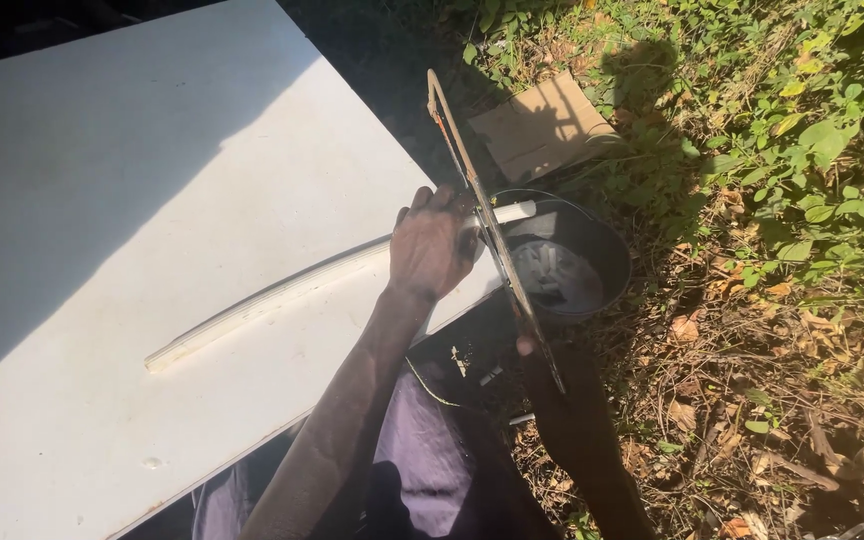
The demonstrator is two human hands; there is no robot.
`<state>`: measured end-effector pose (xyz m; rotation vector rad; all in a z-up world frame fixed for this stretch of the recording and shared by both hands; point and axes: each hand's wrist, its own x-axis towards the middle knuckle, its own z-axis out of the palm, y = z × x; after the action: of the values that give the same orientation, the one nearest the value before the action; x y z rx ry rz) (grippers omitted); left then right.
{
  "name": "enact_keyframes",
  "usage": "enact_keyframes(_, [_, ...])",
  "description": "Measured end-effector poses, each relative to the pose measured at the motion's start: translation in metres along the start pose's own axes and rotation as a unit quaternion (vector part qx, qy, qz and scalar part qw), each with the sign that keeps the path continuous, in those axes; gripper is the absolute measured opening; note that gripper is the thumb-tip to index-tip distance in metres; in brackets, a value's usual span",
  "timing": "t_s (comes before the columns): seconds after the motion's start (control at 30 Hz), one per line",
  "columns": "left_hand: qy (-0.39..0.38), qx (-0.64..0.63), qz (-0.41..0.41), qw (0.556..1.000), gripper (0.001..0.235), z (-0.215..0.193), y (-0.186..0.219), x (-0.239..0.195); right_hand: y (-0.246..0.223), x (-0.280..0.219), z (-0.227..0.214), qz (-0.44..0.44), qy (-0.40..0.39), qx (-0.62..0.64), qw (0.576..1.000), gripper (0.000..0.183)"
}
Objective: Using a manual hacksaw to cut a white PVC pipe into multiple small segments on a makeshift work surface.
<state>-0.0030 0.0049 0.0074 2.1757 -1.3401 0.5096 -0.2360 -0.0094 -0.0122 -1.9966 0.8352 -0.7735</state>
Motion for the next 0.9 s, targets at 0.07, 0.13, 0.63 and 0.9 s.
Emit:
enact_keyframes(0.07, [-0.001, -0.004, -0.005, 1.0, 0.027, 0.002, 0.0, 0.0, 0.002, 0.001, 0.001, 0.009, -0.001, -0.009, 1.0, 0.036])
enact_keyframes(0.13, [0.0, -0.007, -0.011, 1.0, 0.023, 0.005, -0.001, 0.002, 0.003, 0.002, 0.001, 0.017, -0.002, -0.019, 1.0, 0.039])
enact_keyframes(0.63, [0.021, 0.027, 0.005, 0.999, 0.028, 0.004, 0.0, -0.001, 0.037, 0.007, -0.007, 0.104, 0.016, 0.115, 0.988, 0.033])
enact_keyframes(0.9, [0.003, 0.005, -0.024, 1.0, 0.028, 0.002, -0.001, 0.001, 0.049, 0.014, -0.01, -0.415, 0.032, -0.206, 0.886, 0.04])
